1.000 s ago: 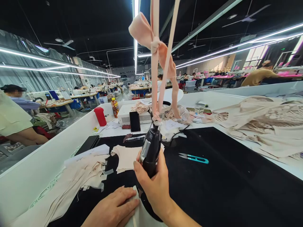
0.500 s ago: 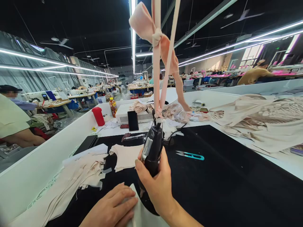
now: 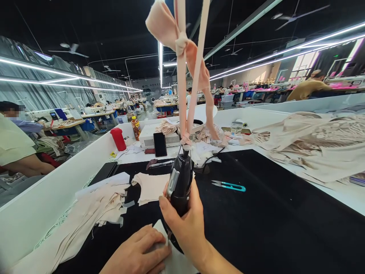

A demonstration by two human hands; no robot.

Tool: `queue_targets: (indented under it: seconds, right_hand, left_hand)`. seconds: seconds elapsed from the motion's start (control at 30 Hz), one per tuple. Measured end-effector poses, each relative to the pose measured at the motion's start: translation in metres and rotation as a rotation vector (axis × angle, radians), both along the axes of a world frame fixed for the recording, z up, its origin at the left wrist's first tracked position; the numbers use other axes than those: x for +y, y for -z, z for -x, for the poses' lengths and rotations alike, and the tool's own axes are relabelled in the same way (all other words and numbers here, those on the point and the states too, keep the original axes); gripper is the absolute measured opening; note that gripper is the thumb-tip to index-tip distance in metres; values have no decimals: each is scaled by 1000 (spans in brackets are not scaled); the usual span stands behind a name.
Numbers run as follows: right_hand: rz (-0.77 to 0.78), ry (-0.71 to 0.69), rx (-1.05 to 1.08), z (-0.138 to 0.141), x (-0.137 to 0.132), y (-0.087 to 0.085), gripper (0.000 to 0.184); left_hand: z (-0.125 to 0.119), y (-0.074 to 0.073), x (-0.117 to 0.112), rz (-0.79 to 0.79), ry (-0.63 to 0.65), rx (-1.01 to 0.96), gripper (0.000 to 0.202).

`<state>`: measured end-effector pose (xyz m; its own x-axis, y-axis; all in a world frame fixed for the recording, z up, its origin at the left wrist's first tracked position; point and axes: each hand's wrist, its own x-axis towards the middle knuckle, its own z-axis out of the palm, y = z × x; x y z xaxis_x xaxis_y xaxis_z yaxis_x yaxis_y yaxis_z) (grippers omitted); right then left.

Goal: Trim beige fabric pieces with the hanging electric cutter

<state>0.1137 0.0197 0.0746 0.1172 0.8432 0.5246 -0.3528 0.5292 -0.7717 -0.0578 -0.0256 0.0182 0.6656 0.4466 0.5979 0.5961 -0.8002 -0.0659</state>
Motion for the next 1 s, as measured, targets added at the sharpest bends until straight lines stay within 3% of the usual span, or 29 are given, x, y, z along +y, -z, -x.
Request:
queue_targets:
  seconds: [0.37,0.53,0.7,1.0]
  right_hand:
    - [38,5,-15,-8,-5,4,23]
    - [32,-59,-8,-14,-9,9,23]
    - [48,0,-22,-11,-10,6,23]
    - [62,58,-41,-35,-11,-2,24]
  left_hand:
    - [2,12,-4,-24,-35,-5,21]
    - [2,10,-3,-35,-41,1,23]
    - [2,10,-3,-50,-35,15,23]
    - [0,-10,-4,-23,7,54,24]
